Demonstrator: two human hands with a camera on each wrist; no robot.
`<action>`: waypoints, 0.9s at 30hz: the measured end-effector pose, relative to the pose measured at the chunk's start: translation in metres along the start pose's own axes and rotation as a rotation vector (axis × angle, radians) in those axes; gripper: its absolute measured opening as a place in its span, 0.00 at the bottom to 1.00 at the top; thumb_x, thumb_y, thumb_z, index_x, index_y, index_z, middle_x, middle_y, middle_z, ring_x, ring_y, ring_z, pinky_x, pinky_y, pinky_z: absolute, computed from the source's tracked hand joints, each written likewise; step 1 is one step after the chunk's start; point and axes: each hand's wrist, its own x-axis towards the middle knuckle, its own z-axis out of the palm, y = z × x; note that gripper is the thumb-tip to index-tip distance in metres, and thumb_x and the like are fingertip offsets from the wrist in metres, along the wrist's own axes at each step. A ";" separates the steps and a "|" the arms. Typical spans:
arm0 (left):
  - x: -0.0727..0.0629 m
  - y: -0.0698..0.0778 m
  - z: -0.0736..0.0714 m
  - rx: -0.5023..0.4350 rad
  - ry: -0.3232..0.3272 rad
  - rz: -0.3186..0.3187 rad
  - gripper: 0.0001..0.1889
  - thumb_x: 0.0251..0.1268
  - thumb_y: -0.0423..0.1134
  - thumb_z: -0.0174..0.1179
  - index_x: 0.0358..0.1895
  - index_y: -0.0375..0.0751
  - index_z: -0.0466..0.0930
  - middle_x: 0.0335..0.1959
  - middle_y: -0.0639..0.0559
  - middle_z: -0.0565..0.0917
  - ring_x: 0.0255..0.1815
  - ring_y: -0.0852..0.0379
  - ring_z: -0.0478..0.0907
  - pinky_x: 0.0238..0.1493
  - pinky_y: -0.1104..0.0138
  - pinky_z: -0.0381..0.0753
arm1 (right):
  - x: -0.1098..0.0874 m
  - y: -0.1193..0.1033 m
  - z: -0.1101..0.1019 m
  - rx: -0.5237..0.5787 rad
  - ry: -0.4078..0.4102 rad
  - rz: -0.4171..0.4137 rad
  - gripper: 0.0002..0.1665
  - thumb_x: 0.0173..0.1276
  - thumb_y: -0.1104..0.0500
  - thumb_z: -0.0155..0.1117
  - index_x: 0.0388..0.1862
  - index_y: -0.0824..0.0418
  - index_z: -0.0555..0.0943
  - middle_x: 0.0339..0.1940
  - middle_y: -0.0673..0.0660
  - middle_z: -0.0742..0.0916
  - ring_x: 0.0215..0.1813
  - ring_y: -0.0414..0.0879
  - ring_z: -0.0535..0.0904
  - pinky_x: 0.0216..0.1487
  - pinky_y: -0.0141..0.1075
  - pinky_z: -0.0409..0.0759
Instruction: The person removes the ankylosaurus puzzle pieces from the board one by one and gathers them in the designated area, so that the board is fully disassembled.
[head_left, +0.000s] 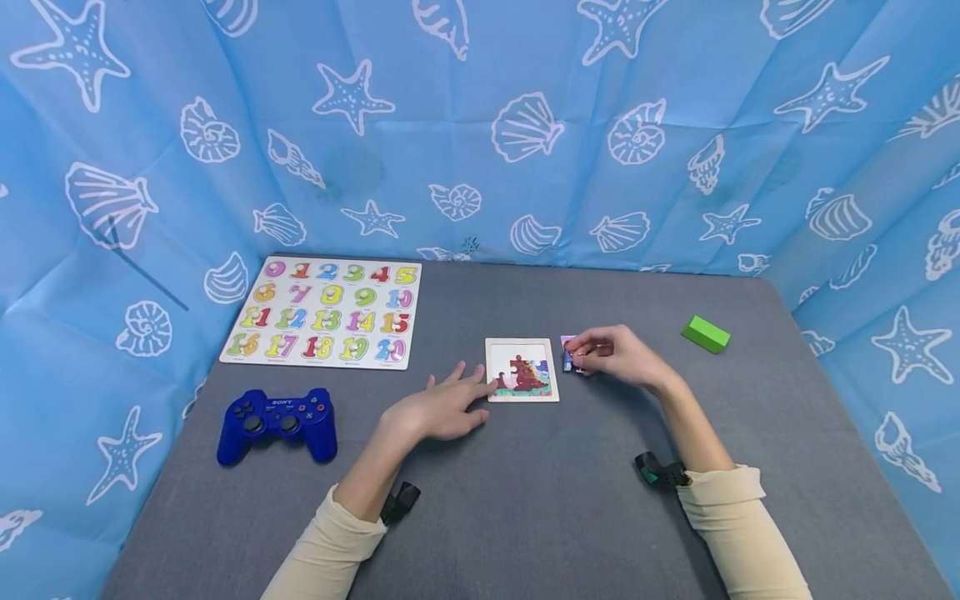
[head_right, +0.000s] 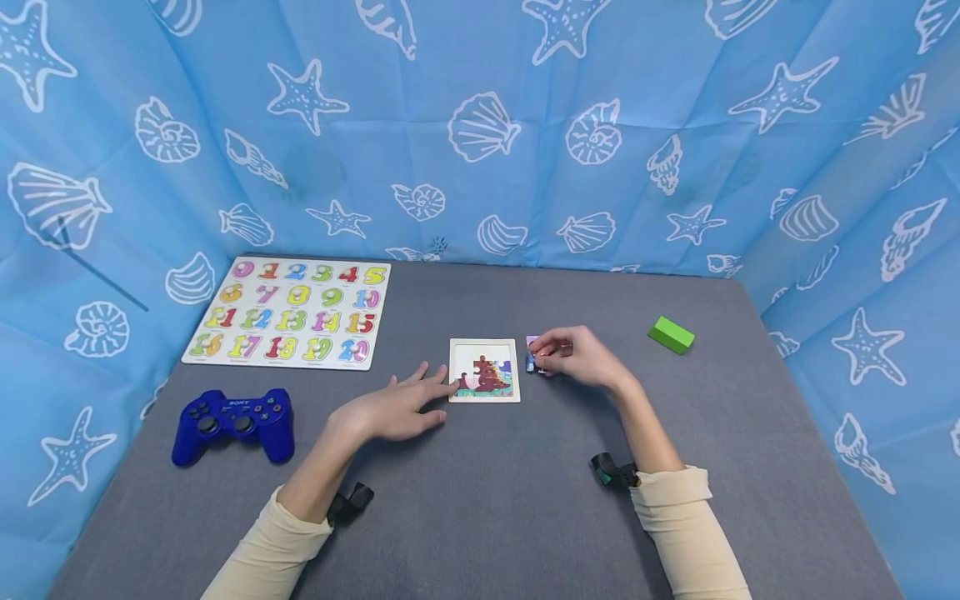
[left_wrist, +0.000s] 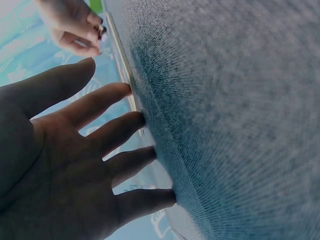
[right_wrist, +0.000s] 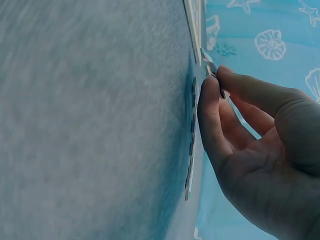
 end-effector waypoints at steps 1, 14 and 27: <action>0.000 0.000 0.000 0.000 0.000 0.001 0.30 0.88 0.46 0.52 0.87 0.55 0.62 0.92 0.45 0.50 0.95 0.40 0.36 0.89 0.31 0.41 | 0.000 0.001 -0.001 -0.010 0.003 0.000 0.15 0.76 0.69 0.68 0.58 0.76 0.85 0.47 0.72 0.90 0.41 0.39 0.89 0.46 0.37 0.92; 0.000 0.000 0.000 0.006 0.000 -0.006 0.30 0.88 0.46 0.52 0.87 0.55 0.62 0.92 0.45 0.51 0.95 0.41 0.36 0.89 0.31 0.41 | 0.000 0.009 0.001 -0.073 0.021 -0.039 0.12 0.75 0.71 0.68 0.55 0.74 0.88 0.49 0.72 0.92 0.40 0.41 0.90 0.42 0.35 0.92; 0.000 -0.001 0.001 -0.001 0.002 -0.012 0.30 0.88 0.46 0.53 0.87 0.55 0.62 0.92 0.45 0.50 0.95 0.41 0.37 0.89 0.32 0.41 | 0.000 0.004 0.006 -0.170 0.087 0.009 0.11 0.72 0.68 0.74 0.51 0.71 0.90 0.42 0.67 0.92 0.37 0.42 0.88 0.39 0.33 0.91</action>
